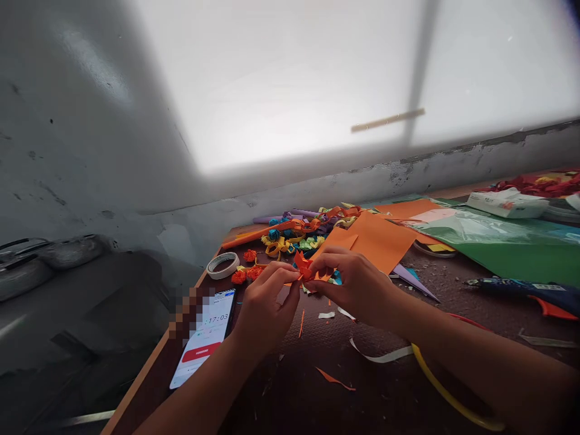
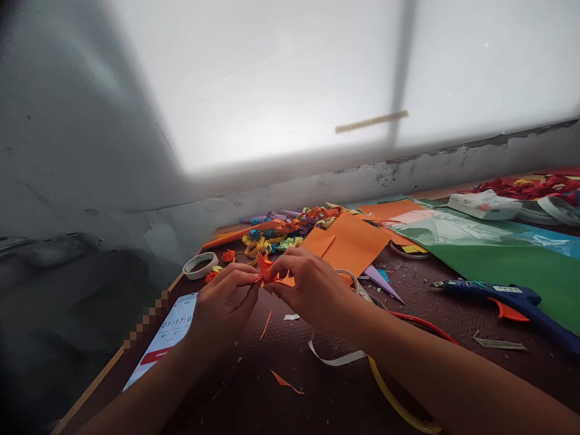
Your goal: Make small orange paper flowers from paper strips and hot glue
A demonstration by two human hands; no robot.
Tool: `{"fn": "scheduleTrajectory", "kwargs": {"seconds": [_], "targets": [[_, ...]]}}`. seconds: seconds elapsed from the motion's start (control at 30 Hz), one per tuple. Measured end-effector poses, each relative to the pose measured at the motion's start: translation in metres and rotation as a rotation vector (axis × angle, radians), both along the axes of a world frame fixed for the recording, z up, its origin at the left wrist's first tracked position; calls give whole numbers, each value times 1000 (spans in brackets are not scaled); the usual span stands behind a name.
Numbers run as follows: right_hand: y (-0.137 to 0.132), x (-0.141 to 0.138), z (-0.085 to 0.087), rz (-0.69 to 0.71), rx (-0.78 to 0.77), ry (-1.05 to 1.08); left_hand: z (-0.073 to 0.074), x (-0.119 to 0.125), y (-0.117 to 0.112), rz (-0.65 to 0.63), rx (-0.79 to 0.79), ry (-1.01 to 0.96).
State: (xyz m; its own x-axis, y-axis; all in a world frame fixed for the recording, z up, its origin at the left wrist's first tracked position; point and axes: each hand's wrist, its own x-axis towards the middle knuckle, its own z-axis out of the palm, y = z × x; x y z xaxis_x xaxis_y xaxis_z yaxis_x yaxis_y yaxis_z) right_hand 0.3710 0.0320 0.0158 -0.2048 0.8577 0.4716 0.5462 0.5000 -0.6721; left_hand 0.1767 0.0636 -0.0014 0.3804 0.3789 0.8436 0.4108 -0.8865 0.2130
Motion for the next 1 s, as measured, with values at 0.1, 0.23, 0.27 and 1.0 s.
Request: {"fn": "scheduleTrajectory", "kwargs": {"seconds": [0.1, 0.23, 0.27, 1.0], "targets": [[1, 0, -1, -13, 54, -67, 2, 0, -1, -19, -58, 5], [3, 4, -1, 48, 123, -176, 3, 1, -2, -48, -125, 6], [4, 5, -1, 65, 148, -202, 4, 1, -2, -55, -130, 7], [5, -4, 3, 29, -432, 271, -1, 1, -8, 72, 308, 331]]}}
